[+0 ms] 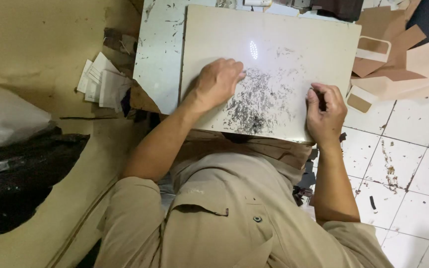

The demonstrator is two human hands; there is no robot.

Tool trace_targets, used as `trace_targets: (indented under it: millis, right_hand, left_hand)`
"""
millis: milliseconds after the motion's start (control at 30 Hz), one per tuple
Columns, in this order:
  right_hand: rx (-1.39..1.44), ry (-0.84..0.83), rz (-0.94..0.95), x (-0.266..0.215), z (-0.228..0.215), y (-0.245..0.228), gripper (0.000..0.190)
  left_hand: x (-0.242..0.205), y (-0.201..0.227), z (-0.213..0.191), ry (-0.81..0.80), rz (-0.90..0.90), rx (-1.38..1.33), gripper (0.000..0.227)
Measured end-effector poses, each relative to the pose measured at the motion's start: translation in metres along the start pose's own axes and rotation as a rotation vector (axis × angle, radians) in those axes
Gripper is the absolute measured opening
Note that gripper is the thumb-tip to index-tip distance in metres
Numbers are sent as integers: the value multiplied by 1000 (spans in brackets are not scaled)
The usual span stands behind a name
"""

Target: Cleaning debris and residue from a work surface using hands and a small scraper

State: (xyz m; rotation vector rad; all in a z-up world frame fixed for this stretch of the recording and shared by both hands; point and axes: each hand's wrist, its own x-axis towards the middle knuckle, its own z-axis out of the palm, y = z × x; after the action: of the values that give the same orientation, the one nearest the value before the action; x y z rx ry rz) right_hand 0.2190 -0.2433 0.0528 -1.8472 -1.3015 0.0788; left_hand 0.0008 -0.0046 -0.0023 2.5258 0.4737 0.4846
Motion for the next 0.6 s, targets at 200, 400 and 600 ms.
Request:
trace_targets:
  millis: [200, 400, 600]
  right_hand:
    - [-85, -67, -37, 3, -3, -6, 17]
    - [-37, -46, -1, 6, -7, -9, 16]
    - [-12, -51, 16, 6, -8, -10, 17]
  left_hand:
    - [27, -33, 18, 252, 156, 118, 44]
    - [16, 7, -14, -94, 137, 8, 45]
    - [25, 7, -30, -350, -85, 66, 35]
